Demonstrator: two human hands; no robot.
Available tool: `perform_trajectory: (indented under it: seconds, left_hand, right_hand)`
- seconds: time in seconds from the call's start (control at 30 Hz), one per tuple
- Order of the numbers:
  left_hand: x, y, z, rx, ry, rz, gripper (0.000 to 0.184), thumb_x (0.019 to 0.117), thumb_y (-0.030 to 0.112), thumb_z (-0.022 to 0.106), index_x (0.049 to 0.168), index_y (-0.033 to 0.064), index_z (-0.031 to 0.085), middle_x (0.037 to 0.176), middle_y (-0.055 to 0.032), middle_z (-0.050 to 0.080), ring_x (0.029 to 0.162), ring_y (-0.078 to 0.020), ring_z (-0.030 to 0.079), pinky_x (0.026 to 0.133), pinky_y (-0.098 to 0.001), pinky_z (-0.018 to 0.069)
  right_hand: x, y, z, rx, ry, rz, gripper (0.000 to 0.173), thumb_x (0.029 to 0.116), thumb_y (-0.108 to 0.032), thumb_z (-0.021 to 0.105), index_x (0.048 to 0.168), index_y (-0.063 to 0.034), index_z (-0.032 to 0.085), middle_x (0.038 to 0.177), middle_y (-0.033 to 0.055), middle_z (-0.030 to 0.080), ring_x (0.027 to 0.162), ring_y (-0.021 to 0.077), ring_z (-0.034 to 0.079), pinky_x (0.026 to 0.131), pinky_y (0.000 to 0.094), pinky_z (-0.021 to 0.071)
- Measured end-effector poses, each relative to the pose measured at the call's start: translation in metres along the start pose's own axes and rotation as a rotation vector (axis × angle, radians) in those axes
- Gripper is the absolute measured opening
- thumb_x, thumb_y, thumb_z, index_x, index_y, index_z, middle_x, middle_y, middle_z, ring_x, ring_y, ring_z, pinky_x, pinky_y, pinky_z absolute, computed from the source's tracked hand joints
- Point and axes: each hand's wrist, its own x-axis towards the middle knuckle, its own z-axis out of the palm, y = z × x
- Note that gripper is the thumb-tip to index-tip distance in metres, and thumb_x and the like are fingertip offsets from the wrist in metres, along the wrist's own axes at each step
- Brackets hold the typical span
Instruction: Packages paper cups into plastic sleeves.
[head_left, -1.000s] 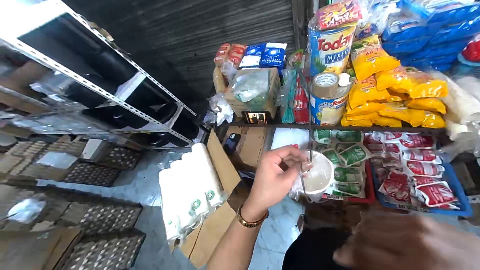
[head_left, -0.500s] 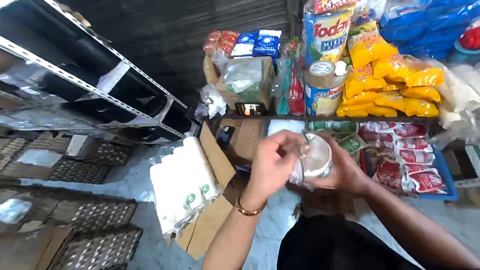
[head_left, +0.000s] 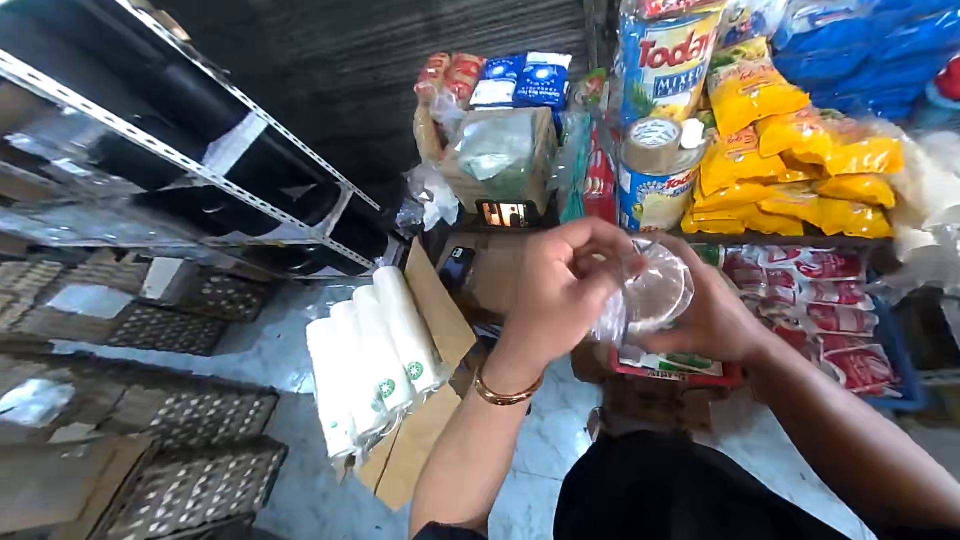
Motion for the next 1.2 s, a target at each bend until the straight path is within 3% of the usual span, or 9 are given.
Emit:
perform_trajectory:
  seconds: [0.13,0.4,0.5,0.63,0.73,0.8,0.9,0.97,1.2]
  left_hand:
    - [0.008,0.025,-0.013,0.081,0.041,0.108,0.010,0.0913,-0.001,0.070,0.101,-0.0011,0.067,0.083,-0.0056,0.068,0.065,-0.0111,0.065,0.057,-0.0245,0.0587]
    - [0.000,0.035,-0.032,0.196,0.135,0.145,0.009,0.0915,-0.002,0.069,0.100,-0.0006,0.066,0.084,-0.0051,0.066,0.064,-0.0099,0.063,0.055,-0.0221,0.0560]
    - [-0.010,0.008,-0.030,0.221,0.172,0.063,0.008,0.0926,0.000,0.068,0.100,0.0029,0.067,0.084,-0.0050,0.067,0.061,-0.0113,0.062,0.050,-0.0231,0.0540]
    - [-0.020,-0.027,-0.027,0.137,0.185,-0.084,0.012,0.0947,0.000,0.064,0.105,0.0037,0.067,0.088,-0.0066,0.068,0.066,-0.0132,0.064,0.056,-0.0270,0.0572]
    - [-0.017,-0.029,-0.025,0.090,0.207,-0.069,0.007,0.0937,0.002,0.068,0.101,0.0022,0.068,0.084,-0.0056,0.068,0.065,-0.0121,0.065,0.057,-0.0265,0.0581]
    - [-0.017,-0.031,-0.024,0.054,0.190,-0.053,0.009,0.0925,0.002,0.070,0.101,0.0018,0.068,0.085,-0.0050,0.069,0.067,-0.0119,0.067,0.061,-0.0283,0.0602]
    - [-0.018,-0.036,-0.022,-0.002,0.183,-0.050,0.010,0.0910,0.000,0.071,0.101,0.0024,0.069,0.086,-0.0049,0.071,0.067,-0.0119,0.067,0.061,-0.0281,0.0605]
    - [-0.021,-0.036,-0.016,-0.017,0.173,-0.042,0.011,0.0899,-0.002,0.071,0.100,0.0020,0.068,0.085,-0.0050,0.071,0.066,-0.0119,0.068,0.061,-0.0282,0.0611]
    - [-0.042,-0.034,0.006,0.085,0.208,0.069,0.009,0.0888,-0.002,0.071,0.097,0.0015,0.071,0.081,0.0001,0.071,0.068,-0.0047,0.066,0.062,-0.0213,0.0584]
  right_hand:
    - [0.025,-0.021,-0.010,0.049,-0.015,-0.063,0.106,0.0625,-0.032,0.094,0.150,-0.0106,0.040,0.134,0.0010,0.062,0.122,0.0057,0.061,0.103,0.0270,0.0555]
    - [0.060,-0.022,0.009,0.091,-0.076,-0.224,0.110,0.0613,-0.027,0.094,0.151,-0.0019,0.036,0.135,0.0091,0.061,0.125,0.0126,0.061,0.106,0.0337,0.0544]
    - [0.060,0.002,0.024,0.171,-0.156,-0.172,0.109,0.0621,-0.020,0.095,0.152,-0.0044,0.037,0.137,0.0090,0.061,0.125,0.0143,0.061,0.107,0.0366,0.0548]
    - [0.049,0.021,0.031,0.143,-0.299,0.078,0.105,0.0660,-0.018,0.095,0.154,-0.0143,0.037,0.132,0.0048,0.065,0.118,0.0099,0.065,0.101,0.0334,0.0566]
    - [0.042,0.001,0.011,0.094,-0.323,0.105,0.106,0.0723,-0.009,0.088,0.161,-0.0219,0.031,0.150,0.0078,0.051,0.123,0.0174,0.061,0.101,0.0409,0.0559]
    - [0.033,-0.015,-0.003,0.143,-0.219,-0.010,0.091,0.0774,-0.008,0.073,0.159,-0.0159,0.034,0.155,0.0065,0.046,0.129,0.0174,0.058,0.102,0.0383,0.0558]
    - [0.024,-0.035,-0.003,0.305,0.145,-0.102,0.043,0.0946,-0.010,0.060,0.137,-0.0095,0.056,0.122,0.0015,0.067,0.099,0.0115,0.068,0.081,0.0287,0.0605]
    - [0.021,-0.041,0.007,0.370,0.312,-0.076,0.019,0.1020,-0.010,0.055,0.119,-0.0093,0.064,0.094,-0.0016,0.068,0.074,0.0070,0.065,0.064,0.0240,0.0586]
    - [0.001,-0.033,0.040,0.343,0.357,-0.058,0.017,0.1074,-0.014,0.051,0.110,-0.0024,0.064,0.090,0.0013,0.069,0.075,0.0072,0.068,0.069,0.0249,0.0611]
